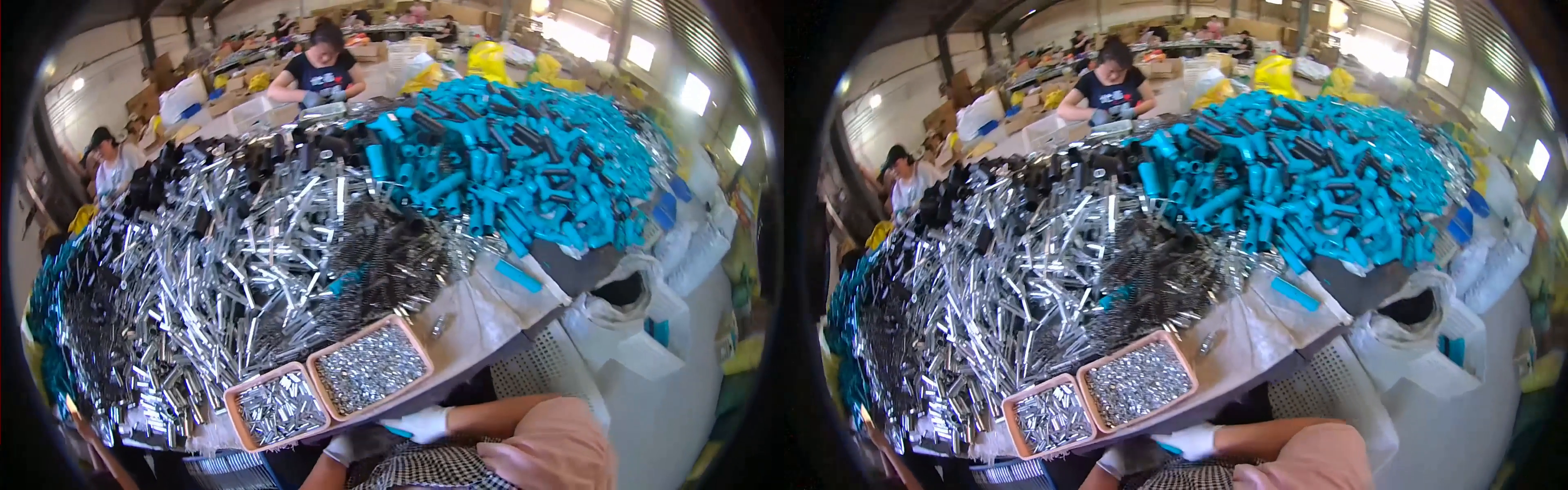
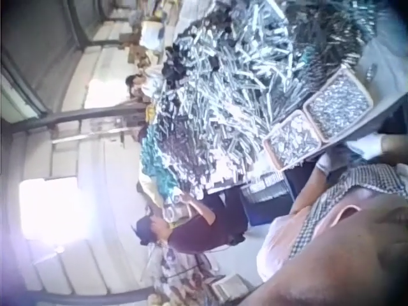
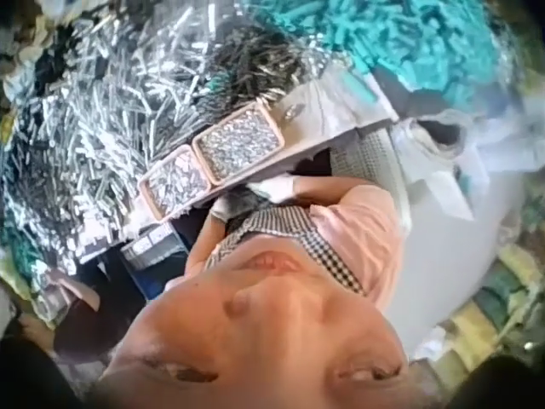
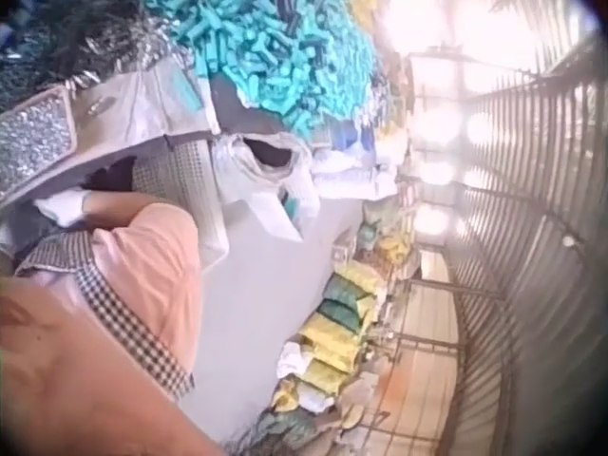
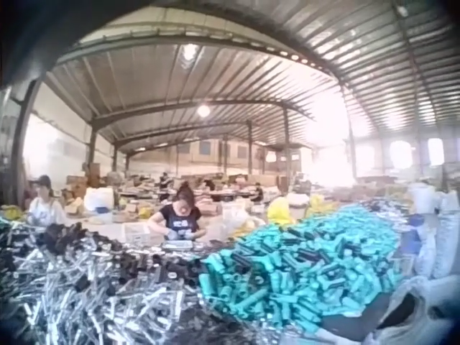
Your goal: Assembling T-shaped hardware components by inserting metal rods into plastic handles and securing them.
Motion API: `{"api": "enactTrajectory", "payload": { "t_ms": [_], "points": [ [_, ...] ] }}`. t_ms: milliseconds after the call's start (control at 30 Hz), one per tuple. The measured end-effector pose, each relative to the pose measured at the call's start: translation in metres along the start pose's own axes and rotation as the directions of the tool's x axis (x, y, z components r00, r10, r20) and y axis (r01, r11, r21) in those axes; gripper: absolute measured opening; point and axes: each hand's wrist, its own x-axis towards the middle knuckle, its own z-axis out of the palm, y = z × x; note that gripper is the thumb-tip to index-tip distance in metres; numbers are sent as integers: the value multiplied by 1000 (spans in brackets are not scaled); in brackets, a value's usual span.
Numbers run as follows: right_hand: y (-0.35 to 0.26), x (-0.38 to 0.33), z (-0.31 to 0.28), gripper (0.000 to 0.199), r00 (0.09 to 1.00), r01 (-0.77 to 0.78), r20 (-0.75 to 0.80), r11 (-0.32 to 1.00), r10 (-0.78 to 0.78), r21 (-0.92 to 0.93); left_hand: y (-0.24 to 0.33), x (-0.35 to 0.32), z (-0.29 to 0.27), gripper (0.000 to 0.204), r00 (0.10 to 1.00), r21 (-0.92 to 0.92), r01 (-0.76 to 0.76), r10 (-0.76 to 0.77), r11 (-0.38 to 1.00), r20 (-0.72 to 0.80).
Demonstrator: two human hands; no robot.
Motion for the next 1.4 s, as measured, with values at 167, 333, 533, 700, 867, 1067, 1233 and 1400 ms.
{"api": "enactTrajectory", "payload": {
  "t_ms": [167,333,533,700,867,1067,1233,1400],
  "points": [
    [-51,-9,-126,47,783,-6,611,983,117,-181,23,8,43,61,895,-249,-428,371,869,-246],
    [-28,-99,-131,100,831,-548,481,260,278,795,13,48,192,23,831,-196,-472,359,860,-425],
    [-50,-170,-171,43,480,-840,807,-84,343,535,1,43,288,57,982,971,-12,187,239,-34],
    [-34,-291,-120,38,98,-262,442,-406,891,876,40,22,362,37,581,706,-167,510,-688,634],
    [58,-337,-57,38,-510,-775,370,-601,777,194,97,29,337,35,509,535,335,626,-776,590],
    [124,-339,26,46,-274,-954,273,-225,922,-197,105,38,317,37,456,503,503,710,-703,536],
    [156,-318,31,42,-202,-947,202,-139,958,-289,102,39,324,34,430,628,434,761,-647,486],
    [175,-306,38,41,-71,-942,158,-14,985,-335,100,32,331,33,421,652,435,780,-621,462]
  ]
}}
